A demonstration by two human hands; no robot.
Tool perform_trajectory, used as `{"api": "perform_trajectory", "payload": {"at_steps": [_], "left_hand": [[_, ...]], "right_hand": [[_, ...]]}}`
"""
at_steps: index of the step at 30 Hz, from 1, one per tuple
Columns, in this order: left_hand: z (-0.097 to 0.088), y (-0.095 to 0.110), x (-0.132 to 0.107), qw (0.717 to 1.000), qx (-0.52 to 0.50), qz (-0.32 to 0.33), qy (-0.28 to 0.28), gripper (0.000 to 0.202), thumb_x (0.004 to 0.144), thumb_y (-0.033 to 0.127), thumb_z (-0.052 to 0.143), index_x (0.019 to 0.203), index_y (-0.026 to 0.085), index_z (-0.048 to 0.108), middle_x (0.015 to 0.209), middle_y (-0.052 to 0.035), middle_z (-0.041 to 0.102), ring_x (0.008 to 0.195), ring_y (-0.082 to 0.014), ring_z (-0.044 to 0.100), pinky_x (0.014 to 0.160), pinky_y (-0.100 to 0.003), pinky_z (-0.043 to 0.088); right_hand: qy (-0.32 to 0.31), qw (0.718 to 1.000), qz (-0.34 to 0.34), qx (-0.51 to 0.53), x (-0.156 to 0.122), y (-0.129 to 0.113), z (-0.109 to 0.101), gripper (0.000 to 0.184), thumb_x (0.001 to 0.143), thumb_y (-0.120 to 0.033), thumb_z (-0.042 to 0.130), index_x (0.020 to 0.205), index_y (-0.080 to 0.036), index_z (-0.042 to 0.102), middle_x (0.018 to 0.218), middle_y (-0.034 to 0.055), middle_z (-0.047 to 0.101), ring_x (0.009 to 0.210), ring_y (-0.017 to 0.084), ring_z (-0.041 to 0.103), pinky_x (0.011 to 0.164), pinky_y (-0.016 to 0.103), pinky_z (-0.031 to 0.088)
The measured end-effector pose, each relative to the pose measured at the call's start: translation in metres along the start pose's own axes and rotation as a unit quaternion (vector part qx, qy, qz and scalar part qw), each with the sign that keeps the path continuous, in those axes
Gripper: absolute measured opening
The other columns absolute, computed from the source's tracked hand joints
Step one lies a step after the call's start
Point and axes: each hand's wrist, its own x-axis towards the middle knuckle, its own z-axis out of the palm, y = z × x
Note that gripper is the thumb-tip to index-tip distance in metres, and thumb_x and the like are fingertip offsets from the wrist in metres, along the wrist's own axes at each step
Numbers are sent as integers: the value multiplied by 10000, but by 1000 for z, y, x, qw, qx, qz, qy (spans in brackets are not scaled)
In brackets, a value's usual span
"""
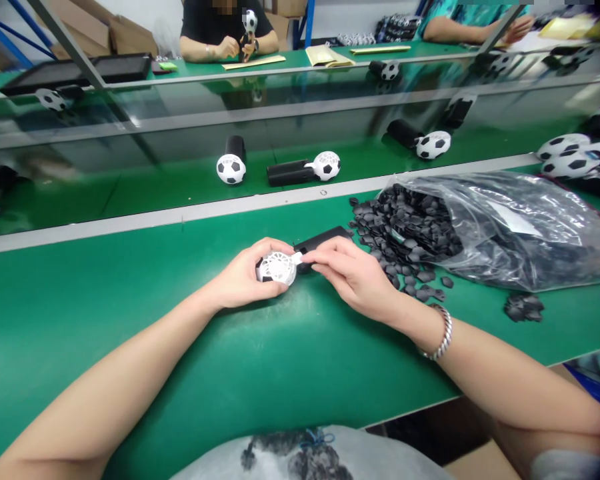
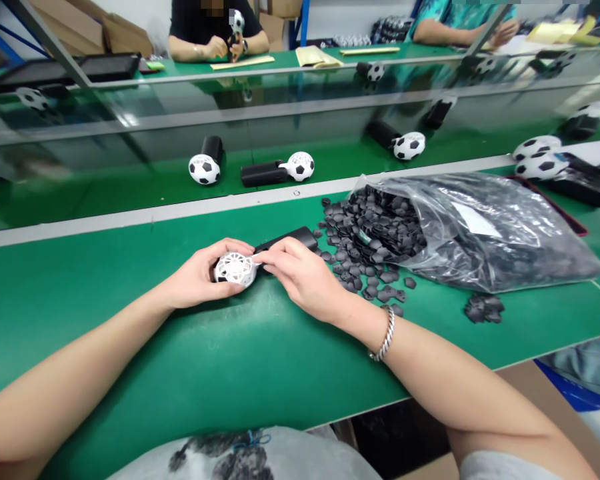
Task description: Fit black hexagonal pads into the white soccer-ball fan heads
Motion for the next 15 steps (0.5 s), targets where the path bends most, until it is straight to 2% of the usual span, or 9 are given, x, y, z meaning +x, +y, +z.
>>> {"api": "perform_trajectory", "payload": {"at_steps": [5,8,12,15], "left_hand": [[2,5,-1,1000,22,-6,6,429,650,252,645,1060,206,531,1120,-29,501,1002,-215,495,863,-300,390],[7,10,-3,997,59,-31,36,408,651,252,639,1043,227,532,1091,-13,508,990,-220,496,885,-331,381],[11,15,-5,994,80,-57,50,396,670,272,636,1049,236,525,1056,-14,508,940,-223,502,880,-362,388],[10,15,-4,995,71,-56,38,419,672,304,654,1061,228,518,1058,-25,504,930,-227,501,874,-369,393]], "right_hand": [[-21,999,47,2,0,0,2,109,865,-120,523,942,-176,577,896,34,632,799,140,590,723,239,470],[-28,998,53,14,-1,-1,3,67,860,-148,532,890,-165,589,886,47,620,820,155,577,727,255,459],[-70,987,113,90,-3,-4,8,34,842,-172,559,859,-161,586,771,9,613,657,116,553,619,219,445],[-80,974,151,146,-3,-5,13,36,836,-169,560,850,-160,592,770,2,615,656,107,556,612,205,445]]}}
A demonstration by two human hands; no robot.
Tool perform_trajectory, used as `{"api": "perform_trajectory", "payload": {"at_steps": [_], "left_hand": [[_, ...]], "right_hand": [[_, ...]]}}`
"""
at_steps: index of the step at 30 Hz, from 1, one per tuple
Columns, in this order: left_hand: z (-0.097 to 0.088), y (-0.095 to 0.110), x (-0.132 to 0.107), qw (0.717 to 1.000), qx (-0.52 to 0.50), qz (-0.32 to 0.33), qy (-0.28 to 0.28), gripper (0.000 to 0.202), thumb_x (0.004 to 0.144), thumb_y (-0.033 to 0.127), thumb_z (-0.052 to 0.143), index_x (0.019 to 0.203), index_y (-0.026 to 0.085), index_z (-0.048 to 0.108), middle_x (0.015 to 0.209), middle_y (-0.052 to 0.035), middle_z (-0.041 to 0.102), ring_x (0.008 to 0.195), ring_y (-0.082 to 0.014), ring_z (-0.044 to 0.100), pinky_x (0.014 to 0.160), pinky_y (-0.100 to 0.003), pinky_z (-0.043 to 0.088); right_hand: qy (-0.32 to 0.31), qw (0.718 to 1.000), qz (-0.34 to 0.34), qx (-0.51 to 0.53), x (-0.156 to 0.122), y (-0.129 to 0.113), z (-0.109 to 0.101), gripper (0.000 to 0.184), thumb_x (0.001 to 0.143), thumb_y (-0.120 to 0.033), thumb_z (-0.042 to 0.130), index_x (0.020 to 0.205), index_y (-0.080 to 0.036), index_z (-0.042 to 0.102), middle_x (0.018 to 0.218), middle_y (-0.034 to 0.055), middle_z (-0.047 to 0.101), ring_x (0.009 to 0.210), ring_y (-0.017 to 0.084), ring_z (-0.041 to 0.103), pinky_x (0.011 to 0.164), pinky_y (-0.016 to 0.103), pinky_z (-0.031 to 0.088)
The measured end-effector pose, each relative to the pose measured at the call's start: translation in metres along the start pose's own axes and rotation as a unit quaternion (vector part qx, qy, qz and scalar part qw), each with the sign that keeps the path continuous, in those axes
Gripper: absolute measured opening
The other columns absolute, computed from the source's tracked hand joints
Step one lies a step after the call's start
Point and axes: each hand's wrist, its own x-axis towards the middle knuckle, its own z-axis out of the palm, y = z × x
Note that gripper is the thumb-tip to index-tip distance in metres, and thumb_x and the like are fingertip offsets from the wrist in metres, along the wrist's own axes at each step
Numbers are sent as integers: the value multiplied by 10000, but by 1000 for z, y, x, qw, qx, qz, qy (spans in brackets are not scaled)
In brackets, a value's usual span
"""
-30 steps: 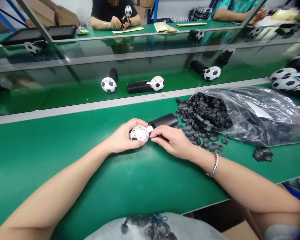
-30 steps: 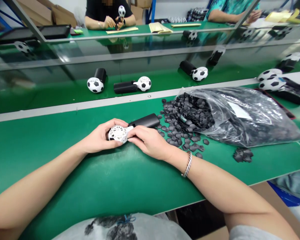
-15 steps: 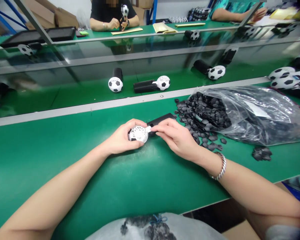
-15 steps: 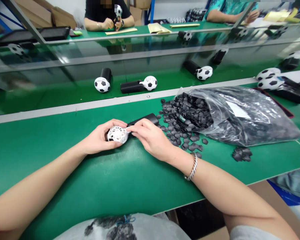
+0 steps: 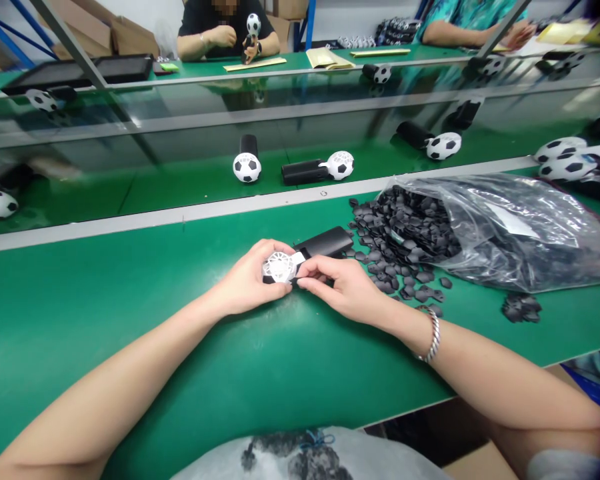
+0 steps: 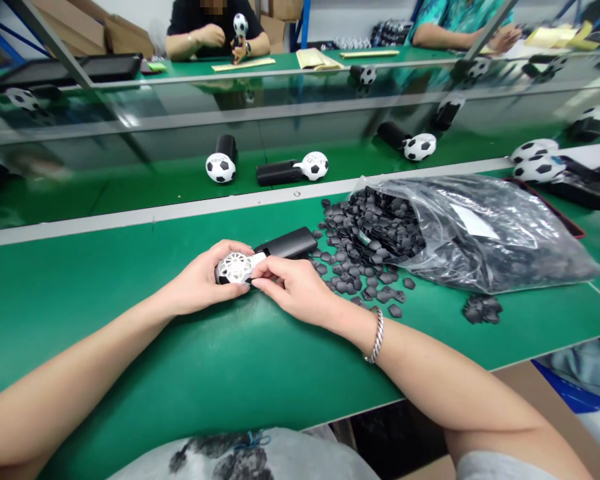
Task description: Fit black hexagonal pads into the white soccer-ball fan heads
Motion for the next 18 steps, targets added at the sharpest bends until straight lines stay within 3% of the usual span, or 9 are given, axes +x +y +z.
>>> {"api": "perform_trajectory", "payload": {"at_steps": [4,11,18], "left_hand": [[0,-3,1,1000,6,16,2,440,668,326,689,1062,226,520,1082,-30,497,976,-235,482,877,-359,389],[4,-5,1,998,7,52,25,364,693,258,634,1035,211,519,1082,-34,492,1015,-223,472,885,-333,384],[18,-8,-3,991,-1,107,85,385,615,103,676,969,182,546,1040,-43,520,997,-227,483,908,-346,389]], "right_hand": [[38,999,-5,13,3,2,6,36,816,-172,589,813,-157,622,780,12,605,668,109,555,612,210,441],[51,994,70,65,5,6,12,75,779,-197,635,751,-149,585,586,-33,567,496,88,524,487,184,404],[52,996,19,-70,3,5,11,188,799,-268,613,658,-185,521,557,-26,518,461,106,462,418,207,345]]}}
